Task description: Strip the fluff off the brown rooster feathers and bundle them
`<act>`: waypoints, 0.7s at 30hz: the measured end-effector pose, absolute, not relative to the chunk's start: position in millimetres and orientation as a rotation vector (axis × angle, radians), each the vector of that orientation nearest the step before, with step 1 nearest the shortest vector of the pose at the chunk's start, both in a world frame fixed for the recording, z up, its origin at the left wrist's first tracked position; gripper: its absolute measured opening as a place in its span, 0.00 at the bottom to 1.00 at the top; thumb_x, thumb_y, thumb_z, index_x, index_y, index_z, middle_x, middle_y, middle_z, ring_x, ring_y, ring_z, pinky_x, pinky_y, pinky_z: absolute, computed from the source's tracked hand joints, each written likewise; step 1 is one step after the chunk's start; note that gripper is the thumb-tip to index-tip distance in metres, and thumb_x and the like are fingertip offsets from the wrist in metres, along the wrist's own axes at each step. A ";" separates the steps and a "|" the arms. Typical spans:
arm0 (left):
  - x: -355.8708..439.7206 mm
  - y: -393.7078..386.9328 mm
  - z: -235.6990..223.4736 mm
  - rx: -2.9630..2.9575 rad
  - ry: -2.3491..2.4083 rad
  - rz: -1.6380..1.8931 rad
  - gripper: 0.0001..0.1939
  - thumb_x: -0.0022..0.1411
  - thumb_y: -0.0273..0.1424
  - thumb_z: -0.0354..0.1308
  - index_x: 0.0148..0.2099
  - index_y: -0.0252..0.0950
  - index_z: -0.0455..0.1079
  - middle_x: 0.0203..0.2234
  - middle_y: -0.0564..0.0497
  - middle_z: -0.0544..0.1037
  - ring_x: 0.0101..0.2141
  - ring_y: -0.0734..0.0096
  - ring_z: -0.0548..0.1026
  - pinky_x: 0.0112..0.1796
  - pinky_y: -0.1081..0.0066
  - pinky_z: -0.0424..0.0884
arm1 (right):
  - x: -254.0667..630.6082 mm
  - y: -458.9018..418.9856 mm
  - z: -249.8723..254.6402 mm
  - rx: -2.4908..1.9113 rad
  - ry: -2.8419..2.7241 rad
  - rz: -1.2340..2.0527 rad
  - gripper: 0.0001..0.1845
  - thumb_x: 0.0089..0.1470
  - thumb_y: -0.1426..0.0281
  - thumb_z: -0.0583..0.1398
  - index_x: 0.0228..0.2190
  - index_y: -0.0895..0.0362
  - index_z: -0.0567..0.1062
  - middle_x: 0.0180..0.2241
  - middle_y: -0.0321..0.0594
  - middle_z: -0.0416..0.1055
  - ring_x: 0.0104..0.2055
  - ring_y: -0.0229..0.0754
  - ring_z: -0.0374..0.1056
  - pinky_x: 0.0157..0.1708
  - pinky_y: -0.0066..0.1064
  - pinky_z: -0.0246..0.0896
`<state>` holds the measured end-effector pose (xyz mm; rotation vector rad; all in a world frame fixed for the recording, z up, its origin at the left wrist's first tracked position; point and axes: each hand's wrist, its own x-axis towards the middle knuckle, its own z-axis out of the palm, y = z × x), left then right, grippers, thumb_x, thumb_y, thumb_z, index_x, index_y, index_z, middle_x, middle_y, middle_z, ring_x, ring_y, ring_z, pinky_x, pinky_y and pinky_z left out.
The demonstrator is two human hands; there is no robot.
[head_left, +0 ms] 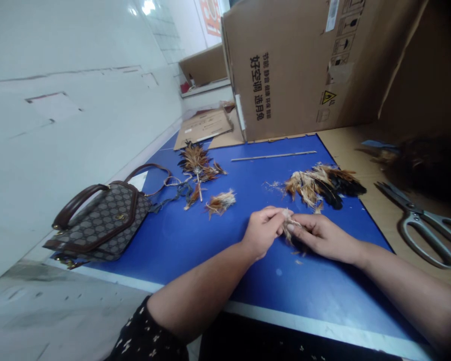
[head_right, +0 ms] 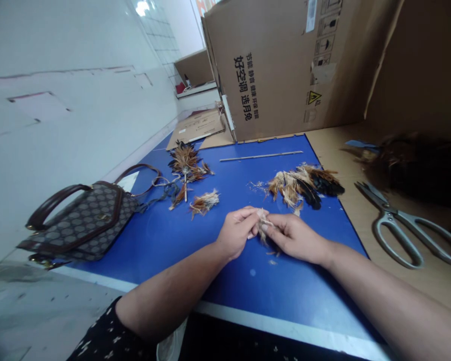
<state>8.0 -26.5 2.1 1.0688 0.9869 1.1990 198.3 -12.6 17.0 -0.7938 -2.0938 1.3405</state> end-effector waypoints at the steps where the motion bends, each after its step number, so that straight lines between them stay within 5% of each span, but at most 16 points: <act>1: 8.5 -25.9 2.7 1.009 0.979 1.215 0.22 0.61 0.45 0.70 0.42 0.28 0.82 0.21 0.54 0.69 0.19 0.82 0.61 0.20 0.76 0.52 | 198.6 -12.6 16.3 -0.806 -2.088 1.347 0.23 0.72 0.52 0.55 0.38 0.59 0.77 0.28 0.34 0.66 0.27 0.35 0.60 0.29 0.27 0.60; 6: 9.3 -22.6 8.6 0.834 0.936 1.317 0.24 0.58 0.47 0.72 0.43 0.29 0.77 0.33 0.45 0.81 0.19 0.80 0.67 0.17 0.76 0.54 | 200.7 -12.1 13.4 -0.866 -2.023 1.410 0.26 0.71 0.49 0.55 0.31 0.57 0.71 0.26 0.32 0.59 0.26 0.33 0.55 0.26 0.26 0.56; 14: 8.8 -30.0 8.2 1.147 0.924 1.206 0.24 0.66 0.46 0.67 0.49 0.29 0.80 0.21 0.56 0.69 0.20 0.81 0.63 0.23 0.75 0.60 | 201.9 -14.2 16.2 -0.923 -1.832 1.762 0.29 0.67 0.43 0.56 0.43 0.58 0.75 0.22 0.28 0.59 0.19 0.32 0.56 0.19 0.25 0.61; 21: 4.6 -30.6 7.2 1.425 0.924 1.182 0.21 0.69 0.43 0.64 0.53 0.31 0.82 0.30 0.51 0.73 0.24 0.80 0.69 0.26 0.73 0.67 | 200.9 -14.9 15.6 -0.949 -1.758 1.854 0.32 0.64 0.40 0.58 0.40 0.59 0.76 0.19 0.27 0.58 0.17 0.31 0.55 0.16 0.25 0.63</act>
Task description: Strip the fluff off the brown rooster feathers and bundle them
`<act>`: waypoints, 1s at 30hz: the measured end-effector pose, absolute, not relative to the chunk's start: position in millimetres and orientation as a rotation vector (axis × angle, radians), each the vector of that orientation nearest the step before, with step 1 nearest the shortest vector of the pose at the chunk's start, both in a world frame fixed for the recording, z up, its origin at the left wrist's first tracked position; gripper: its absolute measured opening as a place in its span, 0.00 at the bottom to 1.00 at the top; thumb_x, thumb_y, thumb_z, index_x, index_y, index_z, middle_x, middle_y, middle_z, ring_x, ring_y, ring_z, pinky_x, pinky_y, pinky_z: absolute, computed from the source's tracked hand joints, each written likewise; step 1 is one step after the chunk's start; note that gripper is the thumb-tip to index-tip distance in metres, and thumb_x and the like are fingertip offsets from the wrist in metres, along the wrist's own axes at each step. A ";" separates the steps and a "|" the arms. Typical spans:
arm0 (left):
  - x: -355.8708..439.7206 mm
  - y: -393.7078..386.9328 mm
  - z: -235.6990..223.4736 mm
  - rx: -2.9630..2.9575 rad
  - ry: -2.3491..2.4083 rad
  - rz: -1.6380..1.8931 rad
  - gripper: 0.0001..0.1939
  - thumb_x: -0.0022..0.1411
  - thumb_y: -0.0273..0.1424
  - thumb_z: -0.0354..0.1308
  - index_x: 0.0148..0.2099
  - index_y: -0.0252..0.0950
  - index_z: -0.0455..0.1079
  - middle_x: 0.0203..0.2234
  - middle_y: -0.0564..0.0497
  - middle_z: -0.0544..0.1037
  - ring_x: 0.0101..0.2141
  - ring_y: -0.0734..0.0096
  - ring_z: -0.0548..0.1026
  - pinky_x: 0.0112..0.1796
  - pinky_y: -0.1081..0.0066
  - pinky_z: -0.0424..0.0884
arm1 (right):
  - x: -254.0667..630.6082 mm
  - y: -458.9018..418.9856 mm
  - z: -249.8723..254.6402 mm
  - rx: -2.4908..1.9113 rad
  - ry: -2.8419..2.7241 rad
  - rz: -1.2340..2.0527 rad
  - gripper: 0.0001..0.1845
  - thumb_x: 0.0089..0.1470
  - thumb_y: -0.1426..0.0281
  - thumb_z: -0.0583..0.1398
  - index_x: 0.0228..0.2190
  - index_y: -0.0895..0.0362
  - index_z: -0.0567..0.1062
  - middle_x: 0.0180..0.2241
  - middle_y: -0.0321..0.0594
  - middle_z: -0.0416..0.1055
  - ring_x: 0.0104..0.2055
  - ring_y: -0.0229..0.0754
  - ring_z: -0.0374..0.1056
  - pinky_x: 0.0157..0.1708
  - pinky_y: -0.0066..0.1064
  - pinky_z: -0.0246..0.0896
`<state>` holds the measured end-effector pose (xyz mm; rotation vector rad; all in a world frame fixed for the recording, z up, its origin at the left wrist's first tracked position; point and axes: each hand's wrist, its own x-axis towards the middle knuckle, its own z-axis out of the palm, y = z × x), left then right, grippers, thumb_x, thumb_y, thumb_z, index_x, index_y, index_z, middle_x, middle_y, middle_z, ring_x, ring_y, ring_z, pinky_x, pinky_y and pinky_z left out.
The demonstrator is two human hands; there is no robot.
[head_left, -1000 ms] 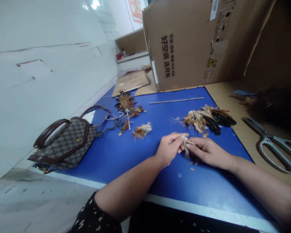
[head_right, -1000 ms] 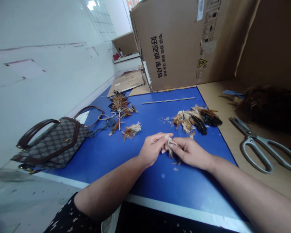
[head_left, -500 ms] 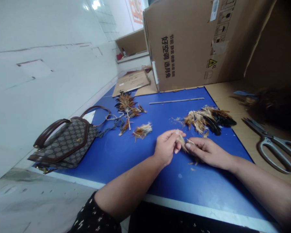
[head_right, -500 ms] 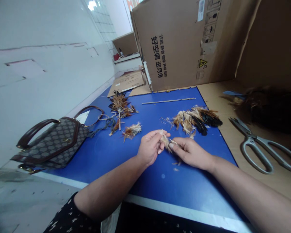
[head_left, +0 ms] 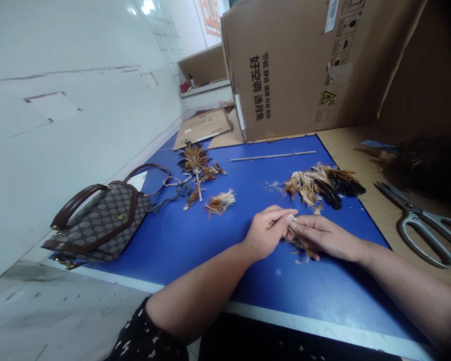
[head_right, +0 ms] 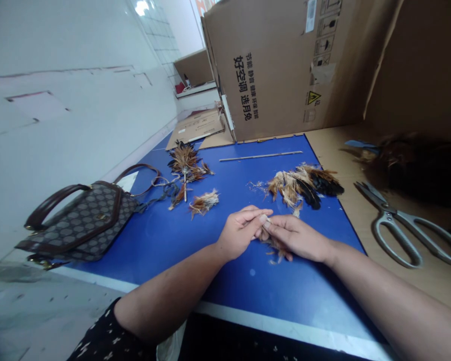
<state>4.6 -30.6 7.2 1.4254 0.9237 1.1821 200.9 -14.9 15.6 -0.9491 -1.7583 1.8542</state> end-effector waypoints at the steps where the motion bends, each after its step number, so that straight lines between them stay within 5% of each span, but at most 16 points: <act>1: 4.5 -30.4 7.4 1.432 0.929 1.178 0.21 0.69 0.43 0.64 0.53 0.31 0.83 0.32 0.50 0.73 0.24 0.80 0.69 0.26 0.73 0.67 | 200.7 -14.8 15.4 -0.953 -1.763 1.850 0.32 0.64 0.40 0.58 0.40 0.59 0.76 0.19 0.27 0.59 0.17 0.31 0.55 0.16 0.25 0.63; 6: 6.5 -31.2 7.3 1.377 0.926 1.179 0.18 0.67 0.42 0.66 0.48 0.32 0.84 0.35 0.49 0.74 0.24 0.81 0.69 0.25 0.74 0.66 | 200.0 -14.7 15.7 -0.966 -1.804 1.824 0.31 0.65 0.41 0.58 0.38 0.58 0.74 0.20 0.28 0.60 0.17 0.31 0.57 0.16 0.25 0.63; 12: 6.8 -27.4 5.0 1.005 0.828 1.271 0.20 0.65 0.46 0.68 0.42 0.31 0.79 0.20 0.54 0.71 0.21 0.80 0.65 0.22 0.76 0.59 | 200.4 -14.5 19.0 -0.936 -1.810 1.835 0.31 0.66 0.41 0.57 0.39 0.57 0.73 0.22 0.27 0.57 0.19 0.30 0.56 0.17 0.24 0.62; 18: 3.0 -19.7 15.3 0.850 0.857 1.502 0.23 0.62 0.47 0.71 0.43 0.31 0.76 0.30 0.47 0.79 0.21 0.78 0.69 0.20 0.75 0.59 | 202.9 -11.4 16.6 -0.936 -1.761 1.739 0.30 0.65 0.41 0.58 0.35 0.57 0.71 0.24 0.27 0.56 0.21 0.31 0.58 0.20 0.26 0.64; 30: -1.5 -14.6 11.2 0.846 0.977 1.590 0.25 0.60 0.49 0.72 0.46 0.32 0.78 0.27 0.53 0.74 0.22 0.82 0.64 0.22 0.76 0.55 | 206.5 -7.5 15.5 -0.800 -1.539 1.789 0.18 0.70 0.54 0.56 0.42 0.57 0.74 0.27 0.32 0.60 0.26 0.36 0.57 0.32 0.33 0.69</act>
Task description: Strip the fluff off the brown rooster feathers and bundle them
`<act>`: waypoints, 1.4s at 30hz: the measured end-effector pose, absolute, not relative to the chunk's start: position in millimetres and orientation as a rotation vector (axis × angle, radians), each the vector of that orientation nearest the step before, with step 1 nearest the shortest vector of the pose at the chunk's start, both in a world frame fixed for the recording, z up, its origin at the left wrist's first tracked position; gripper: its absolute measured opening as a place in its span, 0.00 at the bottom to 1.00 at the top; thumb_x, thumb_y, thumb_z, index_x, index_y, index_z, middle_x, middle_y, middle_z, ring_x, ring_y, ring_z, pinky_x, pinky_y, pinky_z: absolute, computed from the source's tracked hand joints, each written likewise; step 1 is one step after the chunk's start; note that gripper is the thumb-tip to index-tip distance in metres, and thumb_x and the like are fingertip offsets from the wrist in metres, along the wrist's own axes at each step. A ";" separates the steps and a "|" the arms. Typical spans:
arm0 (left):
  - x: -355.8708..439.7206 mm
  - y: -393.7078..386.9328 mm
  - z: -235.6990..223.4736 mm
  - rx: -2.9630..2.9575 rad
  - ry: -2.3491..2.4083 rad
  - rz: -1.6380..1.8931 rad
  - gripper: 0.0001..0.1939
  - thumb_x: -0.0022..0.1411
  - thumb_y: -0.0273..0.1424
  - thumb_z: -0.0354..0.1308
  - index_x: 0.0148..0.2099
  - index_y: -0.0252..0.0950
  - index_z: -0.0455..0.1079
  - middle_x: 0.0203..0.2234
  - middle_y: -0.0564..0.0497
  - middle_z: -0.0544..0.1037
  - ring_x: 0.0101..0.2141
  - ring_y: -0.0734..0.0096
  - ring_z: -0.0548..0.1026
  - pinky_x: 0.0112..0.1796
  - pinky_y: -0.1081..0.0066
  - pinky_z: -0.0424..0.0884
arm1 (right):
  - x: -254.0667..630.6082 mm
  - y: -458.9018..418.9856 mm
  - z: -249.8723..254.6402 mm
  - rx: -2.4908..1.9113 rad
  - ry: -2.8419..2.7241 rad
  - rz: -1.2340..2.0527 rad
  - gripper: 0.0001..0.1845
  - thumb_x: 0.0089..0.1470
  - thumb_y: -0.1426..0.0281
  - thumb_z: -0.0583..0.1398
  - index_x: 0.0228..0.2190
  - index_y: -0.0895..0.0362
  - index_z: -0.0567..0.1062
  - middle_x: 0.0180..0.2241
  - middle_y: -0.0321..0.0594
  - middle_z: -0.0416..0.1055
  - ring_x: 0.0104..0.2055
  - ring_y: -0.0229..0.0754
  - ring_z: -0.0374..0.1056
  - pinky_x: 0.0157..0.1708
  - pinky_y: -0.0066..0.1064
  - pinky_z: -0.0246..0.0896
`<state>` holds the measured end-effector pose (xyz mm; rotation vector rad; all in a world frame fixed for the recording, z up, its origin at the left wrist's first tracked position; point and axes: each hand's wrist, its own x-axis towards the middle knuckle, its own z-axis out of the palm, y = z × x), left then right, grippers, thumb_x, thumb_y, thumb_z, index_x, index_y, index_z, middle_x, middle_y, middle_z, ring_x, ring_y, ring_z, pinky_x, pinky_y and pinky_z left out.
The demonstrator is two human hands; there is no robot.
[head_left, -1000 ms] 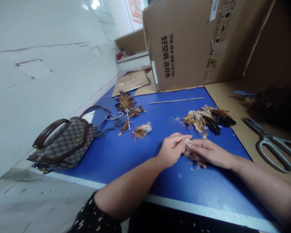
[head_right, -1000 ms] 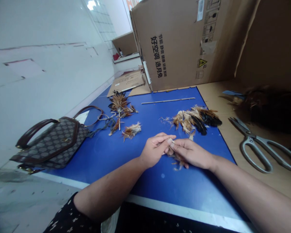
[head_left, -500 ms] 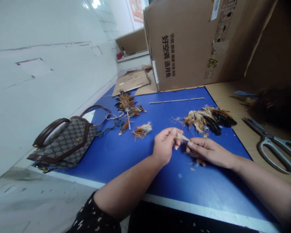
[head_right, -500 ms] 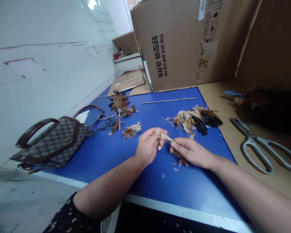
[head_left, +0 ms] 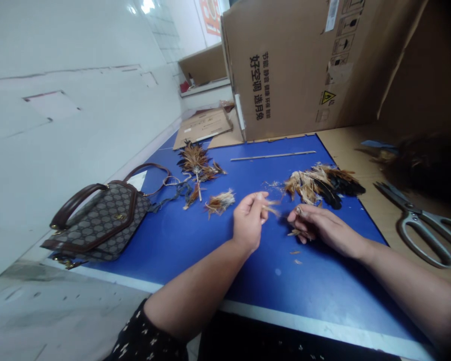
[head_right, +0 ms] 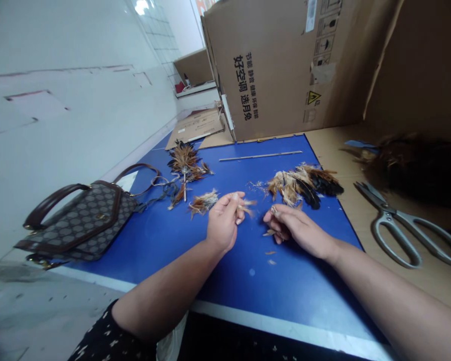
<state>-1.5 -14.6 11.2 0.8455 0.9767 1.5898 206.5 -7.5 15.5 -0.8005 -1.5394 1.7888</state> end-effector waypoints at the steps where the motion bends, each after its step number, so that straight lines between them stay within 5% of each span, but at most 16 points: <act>1: -2.3 -14.5 9.7 0.869 1.008 1.568 0.25 0.61 0.49 0.71 0.47 0.32 0.79 0.27 0.53 0.74 0.21 0.83 0.64 0.22 0.77 0.55 | 206.0 -7.4 15.1 -0.811 -1.559 1.780 0.19 0.71 0.53 0.56 0.42 0.57 0.74 0.27 0.32 0.60 0.27 0.36 0.58 0.32 0.33 0.69; 5: 0.5 -20.3 3.0 1.049 1.067 1.423 0.23 0.64 0.48 0.68 0.47 0.31 0.82 0.23 0.54 0.70 0.21 0.81 0.62 0.22 0.76 0.55 | 202.1 -10.3 17.6 -0.849 -1.673 1.733 0.23 0.70 0.49 0.57 0.41 0.57 0.73 0.26 0.31 0.61 0.26 0.35 0.58 0.32 0.33 0.69; 11: 7.4 -27.7 -2.4 1.191 1.053 1.349 0.19 0.64 0.46 0.69 0.42 0.33 0.85 0.34 0.48 0.75 0.25 0.80 0.65 0.22 0.75 0.58 | 200.1 -11.9 18.1 -0.850 -1.824 1.630 0.28 0.69 0.45 0.56 0.28 0.55 0.66 0.25 0.31 0.62 0.26 0.35 0.63 0.31 0.31 0.64; 20: 8.8 -27.5 -4.3 1.184 1.020 1.344 0.18 0.60 0.45 0.72 0.43 0.35 0.86 0.39 0.43 0.78 0.28 0.77 0.69 0.25 0.75 0.63 | 199.3 -13.3 24.8 -0.955 -1.854 1.478 0.28 0.65 0.45 0.60 0.27 0.56 0.72 0.22 0.32 0.66 0.23 0.35 0.65 0.25 0.28 0.59; 31: 8.5 -30.5 8.7 1.084 0.863 1.160 0.19 0.59 0.45 0.73 0.40 0.32 0.84 0.41 0.45 0.74 0.26 0.83 0.66 0.23 0.76 0.56 | 200.4 -13.5 22.2 -0.927 -1.869 1.556 0.28 0.66 0.46 0.61 0.27 0.57 0.73 0.20 0.32 0.66 0.21 0.33 0.64 0.23 0.27 0.58; 35: 7.1 -28.8 11.0 1.019 0.808 1.189 0.20 0.56 0.45 0.76 0.36 0.30 0.81 0.38 0.47 0.74 0.25 0.84 0.65 0.22 0.77 0.53 | 201.0 -12.3 24.7 -0.915 -1.877 1.592 0.29 0.65 0.44 0.60 0.28 0.57 0.73 0.20 0.32 0.67 0.20 0.32 0.61 0.22 0.27 0.56; 38: 1.8 -25.9 13.4 0.941 0.796 1.222 0.20 0.57 0.44 0.75 0.38 0.30 0.80 0.25 0.53 0.70 0.21 0.84 0.60 0.20 0.77 0.49 | 205.2 -8.3 23.4 -0.938 -1.813 1.581 0.30 0.65 0.43 0.60 0.28 0.57 0.74 0.20 0.33 0.68 0.19 0.32 0.61 0.22 0.27 0.56; 42: -5.9 -20.6 18.2 0.906 0.811 1.273 0.22 0.62 0.46 0.71 0.42 0.30 0.79 0.20 0.56 0.68 0.18 0.84 0.56 0.19 0.77 0.49 | 212.3 -1.5 18.7 -0.973 -1.600 1.557 0.29 0.64 0.42 0.61 0.37 0.58 0.80 0.19 0.31 0.64 0.20 0.36 0.66 0.22 0.29 0.57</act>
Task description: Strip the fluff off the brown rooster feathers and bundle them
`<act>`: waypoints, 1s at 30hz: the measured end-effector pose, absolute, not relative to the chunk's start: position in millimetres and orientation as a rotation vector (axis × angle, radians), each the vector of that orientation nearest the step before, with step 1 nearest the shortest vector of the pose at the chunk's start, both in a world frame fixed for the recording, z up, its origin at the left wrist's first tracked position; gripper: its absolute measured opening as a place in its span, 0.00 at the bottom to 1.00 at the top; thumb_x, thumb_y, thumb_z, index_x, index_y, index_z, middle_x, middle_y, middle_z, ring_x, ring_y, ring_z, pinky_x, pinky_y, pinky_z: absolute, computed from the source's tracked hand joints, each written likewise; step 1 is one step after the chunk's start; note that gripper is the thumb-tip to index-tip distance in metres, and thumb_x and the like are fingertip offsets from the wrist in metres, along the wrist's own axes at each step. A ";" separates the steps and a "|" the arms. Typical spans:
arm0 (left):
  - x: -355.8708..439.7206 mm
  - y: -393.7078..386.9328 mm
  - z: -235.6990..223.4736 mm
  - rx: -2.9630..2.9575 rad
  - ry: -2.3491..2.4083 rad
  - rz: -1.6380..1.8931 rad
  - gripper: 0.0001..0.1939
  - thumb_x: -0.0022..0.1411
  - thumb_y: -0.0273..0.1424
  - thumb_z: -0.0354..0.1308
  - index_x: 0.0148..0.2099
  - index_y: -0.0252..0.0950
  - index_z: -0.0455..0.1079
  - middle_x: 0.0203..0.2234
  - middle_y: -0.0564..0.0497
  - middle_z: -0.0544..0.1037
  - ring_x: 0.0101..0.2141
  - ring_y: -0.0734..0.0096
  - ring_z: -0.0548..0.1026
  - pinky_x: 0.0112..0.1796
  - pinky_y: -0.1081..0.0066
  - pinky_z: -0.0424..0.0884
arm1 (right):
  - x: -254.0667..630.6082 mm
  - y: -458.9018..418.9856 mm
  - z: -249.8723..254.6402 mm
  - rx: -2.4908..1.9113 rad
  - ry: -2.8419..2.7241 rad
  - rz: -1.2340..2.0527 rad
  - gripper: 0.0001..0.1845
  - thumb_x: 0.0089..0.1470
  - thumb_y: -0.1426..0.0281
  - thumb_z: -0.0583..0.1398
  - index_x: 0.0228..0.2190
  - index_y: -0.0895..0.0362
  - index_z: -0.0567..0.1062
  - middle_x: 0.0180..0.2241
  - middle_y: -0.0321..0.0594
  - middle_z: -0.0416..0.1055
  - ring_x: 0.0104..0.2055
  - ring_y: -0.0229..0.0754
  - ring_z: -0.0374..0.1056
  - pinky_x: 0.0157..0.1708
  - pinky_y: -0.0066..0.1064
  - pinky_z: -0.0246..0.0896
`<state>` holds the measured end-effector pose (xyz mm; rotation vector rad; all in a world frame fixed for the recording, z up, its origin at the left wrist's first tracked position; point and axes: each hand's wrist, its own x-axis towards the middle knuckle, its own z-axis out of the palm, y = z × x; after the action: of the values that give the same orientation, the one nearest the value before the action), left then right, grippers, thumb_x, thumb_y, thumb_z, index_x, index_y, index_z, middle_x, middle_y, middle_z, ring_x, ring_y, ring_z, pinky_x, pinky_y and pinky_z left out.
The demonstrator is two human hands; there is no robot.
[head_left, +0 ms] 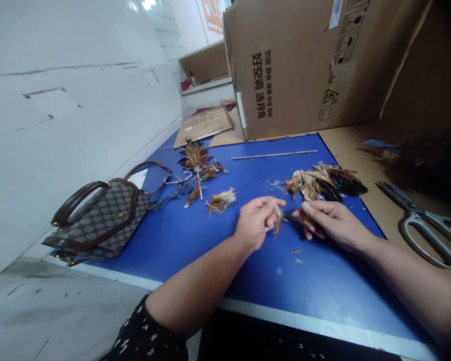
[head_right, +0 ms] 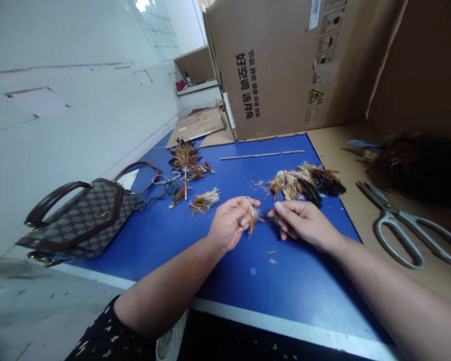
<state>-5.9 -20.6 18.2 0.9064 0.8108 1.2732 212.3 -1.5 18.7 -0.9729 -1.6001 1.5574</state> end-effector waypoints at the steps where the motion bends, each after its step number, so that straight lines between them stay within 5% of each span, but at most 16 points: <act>1: -6.5 -19.5 19.1 0.894 0.815 1.303 0.22 0.62 0.46 0.72 0.42 0.31 0.78 0.23 0.53 0.73 0.18 0.84 0.57 0.18 0.76 0.49 | 213.6 -0.5 18.0 -0.973 -1.550 1.555 0.29 0.64 0.43 0.62 0.39 0.58 0.80 0.19 0.31 0.64 0.21 0.37 0.67 0.22 0.29 0.57; 4: -3.9 -17.7 19.1 0.842 0.827 1.364 0.23 0.58 0.47 0.74 0.41 0.32 0.75 0.32 0.49 0.78 0.18 0.84 0.62 0.18 0.76 0.53 | 215.4 0.3 19.3 -0.935 -1.400 1.571 0.26 0.64 0.46 0.63 0.39 0.58 0.81 0.20 0.32 0.64 0.22 0.38 0.65 0.25 0.32 0.63; 9: 5.3 -19.7 7.2 0.847 0.820 1.283 0.25 0.57 0.47 0.75 0.42 0.30 0.76 0.28 0.53 0.72 0.21 0.83 0.63 0.20 0.76 0.55 | 213.8 -3.2 29.7 -0.790 -1.217 1.625 0.19 0.66 0.54 0.63 0.40 0.57 0.81 0.24 0.34 0.65 0.24 0.37 0.58 0.37 0.39 0.71; 15: 8.5 -25.5 -4.5 1.091 0.862 1.171 0.26 0.67 0.48 0.67 0.51 0.28 0.78 0.22 0.57 0.68 0.20 0.80 0.65 0.24 0.73 0.61 | 211.8 -4.3 30.8 -0.662 -1.244 1.731 0.18 0.67 0.56 0.62 0.43 0.57 0.82 0.34 0.42 0.73 0.36 0.43 0.69 0.45 0.40 0.69; 19: 6.3 -25.0 -4.7 1.260 0.927 1.225 0.22 0.69 0.47 0.64 0.42 0.29 0.79 0.22 0.55 0.69 0.21 0.79 0.68 0.27 0.71 0.66 | 211.2 -3.0 23.7 -0.587 -1.260 1.796 0.18 0.69 0.58 0.60 0.49 0.56 0.81 0.41 0.47 0.78 0.45 0.48 0.74 0.52 0.42 0.68; 25: 4.2 -24.0 -3.1 1.344 0.911 1.188 0.22 0.71 0.47 0.62 0.40 0.30 0.77 0.24 0.54 0.71 0.22 0.78 0.69 0.28 0.72 0.68 | 208.4 -5.2 26.5 -0.464 -1.201 1.866 0.18 0.70 0.63 0.57 0.50 0.58 0.83 0.41 0.47 0.79 0.41 0.45 0.74 0.47 0.38 0.70; 30: 7.1 -27.8 -0.2 1.373 0.885 1.094 0.24 0.72 0.50 0.59 0.38 0.31 0.74 0.28 0.51 0.72 0.22 0.79 0.70 0.28 0.72 0.69 | 205.0 -8.1 29.4 -0.370 -1.154 1.944 0.19 0.70 0.64 0.55 0.51 0.57 0.82 0.43 0.49 0.78 0.41 0.49 0.74 0.47 0.49 0.74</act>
<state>7.1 -27.8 -0.2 1.3735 0.8853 1.0942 205.0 -8.1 29.4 -0.3699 -1.1539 1.9438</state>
